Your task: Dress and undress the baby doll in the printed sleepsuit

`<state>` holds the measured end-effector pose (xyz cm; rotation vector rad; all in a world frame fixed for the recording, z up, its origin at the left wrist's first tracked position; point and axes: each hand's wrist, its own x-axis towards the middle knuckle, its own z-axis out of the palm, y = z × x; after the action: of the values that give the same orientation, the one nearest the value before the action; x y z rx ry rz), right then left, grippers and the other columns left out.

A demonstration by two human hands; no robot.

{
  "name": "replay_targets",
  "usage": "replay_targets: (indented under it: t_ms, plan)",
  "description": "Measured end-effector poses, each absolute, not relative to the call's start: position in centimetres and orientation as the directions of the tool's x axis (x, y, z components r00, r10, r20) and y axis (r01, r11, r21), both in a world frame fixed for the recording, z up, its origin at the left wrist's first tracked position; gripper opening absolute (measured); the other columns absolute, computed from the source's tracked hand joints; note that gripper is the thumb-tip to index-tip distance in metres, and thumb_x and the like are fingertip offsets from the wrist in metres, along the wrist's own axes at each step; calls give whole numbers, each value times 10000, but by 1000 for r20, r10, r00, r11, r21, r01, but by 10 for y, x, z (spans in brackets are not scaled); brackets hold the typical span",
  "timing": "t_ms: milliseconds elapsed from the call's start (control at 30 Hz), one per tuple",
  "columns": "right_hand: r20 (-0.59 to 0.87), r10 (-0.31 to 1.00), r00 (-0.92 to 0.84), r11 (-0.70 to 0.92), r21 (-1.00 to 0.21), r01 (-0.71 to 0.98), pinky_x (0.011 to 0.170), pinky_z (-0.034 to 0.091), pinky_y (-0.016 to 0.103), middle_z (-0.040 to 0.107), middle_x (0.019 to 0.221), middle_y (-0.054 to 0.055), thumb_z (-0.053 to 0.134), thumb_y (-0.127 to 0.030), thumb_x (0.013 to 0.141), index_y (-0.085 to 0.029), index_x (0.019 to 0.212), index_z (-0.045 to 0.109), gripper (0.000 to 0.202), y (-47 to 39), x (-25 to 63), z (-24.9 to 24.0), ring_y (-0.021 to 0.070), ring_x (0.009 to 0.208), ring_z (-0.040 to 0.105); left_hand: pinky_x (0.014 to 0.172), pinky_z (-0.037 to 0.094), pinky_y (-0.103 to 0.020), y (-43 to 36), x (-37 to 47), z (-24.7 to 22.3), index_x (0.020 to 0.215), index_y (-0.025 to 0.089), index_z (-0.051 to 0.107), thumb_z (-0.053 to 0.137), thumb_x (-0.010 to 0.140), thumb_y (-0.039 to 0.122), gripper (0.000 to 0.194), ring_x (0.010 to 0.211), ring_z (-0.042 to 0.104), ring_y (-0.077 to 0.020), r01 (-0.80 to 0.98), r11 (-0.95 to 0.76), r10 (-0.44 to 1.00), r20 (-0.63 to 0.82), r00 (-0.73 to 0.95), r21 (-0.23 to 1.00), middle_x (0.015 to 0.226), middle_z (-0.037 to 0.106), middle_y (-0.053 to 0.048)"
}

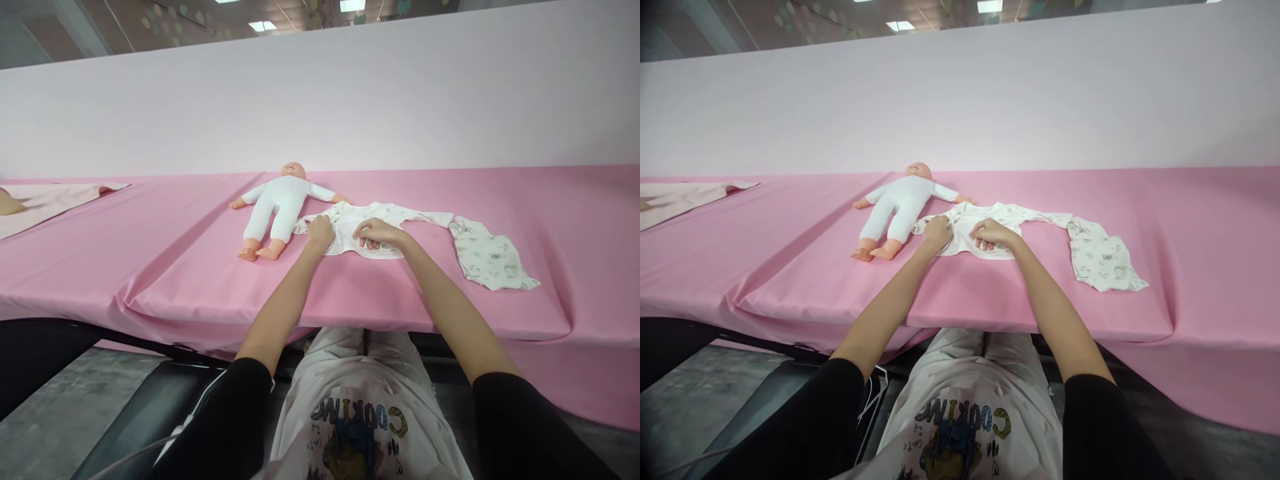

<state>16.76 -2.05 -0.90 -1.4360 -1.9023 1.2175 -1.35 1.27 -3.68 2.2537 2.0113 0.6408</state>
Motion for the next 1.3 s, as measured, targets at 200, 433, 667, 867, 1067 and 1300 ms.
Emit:
replay_targets:
  t_ms: [200,433,667,867,1067,1300]
  plan:
    - [-229,908,-350,2,-835,550,377,414,171,631,632,31,567,-141,811,-122,808,608,45,-16,171,-16,89,456,533,817,482,-301,20,-16,-31,921,143,657,448,802,191,246,882,624,-184,487,-187,976,216,-5,853,907,691,-69]
    - [-268,907,-323,-62,-847,529,378,416,172,627,623,27,503,-118,852,-125,854,594,91,-13,173,-17,92,456,545,641,516,-251,13,3,-24,1022,98,586,490,852,276,264,664,642,-120,47,-99,946,79,314,994,859,670,-90]
    - [-287,928,-237,-163,-885,436,428,457,167,630,598,47,453,-79,874,-101,816,572,134,-11,175,-19,89,454,557,648,465,-237,15,2,-48,902,141,663,452,841,262,251,679,604,-123,577,-432,892,232,388,693,844,697,-51]
    - [-266,932,-247,-130,-880,457,408,447,164,633,597,47,511,-127,868,-101,775,588,123,-11,174,-21,95,476,570,750,449,-283,4,10,-47,943,180,678,386,869,370,356,881,612,-198,777,-531,846,258,466,337,955,695,-60]
    - [-242,944,-225,-100,-858,503,401,443,175,606,536,21,542,-72,814,-112,806,599,70,-13,172,-22,105,458,559,776,449,-296,1,10,-43,967,184,661,367,881,302,328,919,596,-201,808,-518,846,305,437,279,1020,652,-74]
    - [-222,942,-250,-58,-845,532,405,458,180,607,545,26,534,-86,818,-111,833,594,67,-10,173,-24,110,460,566,989,342,-413,6,-26,-19,1040,172,624,400,855,234,297,1136,472,-270,955,-129,771,633,-73,268,1180,562,-116]
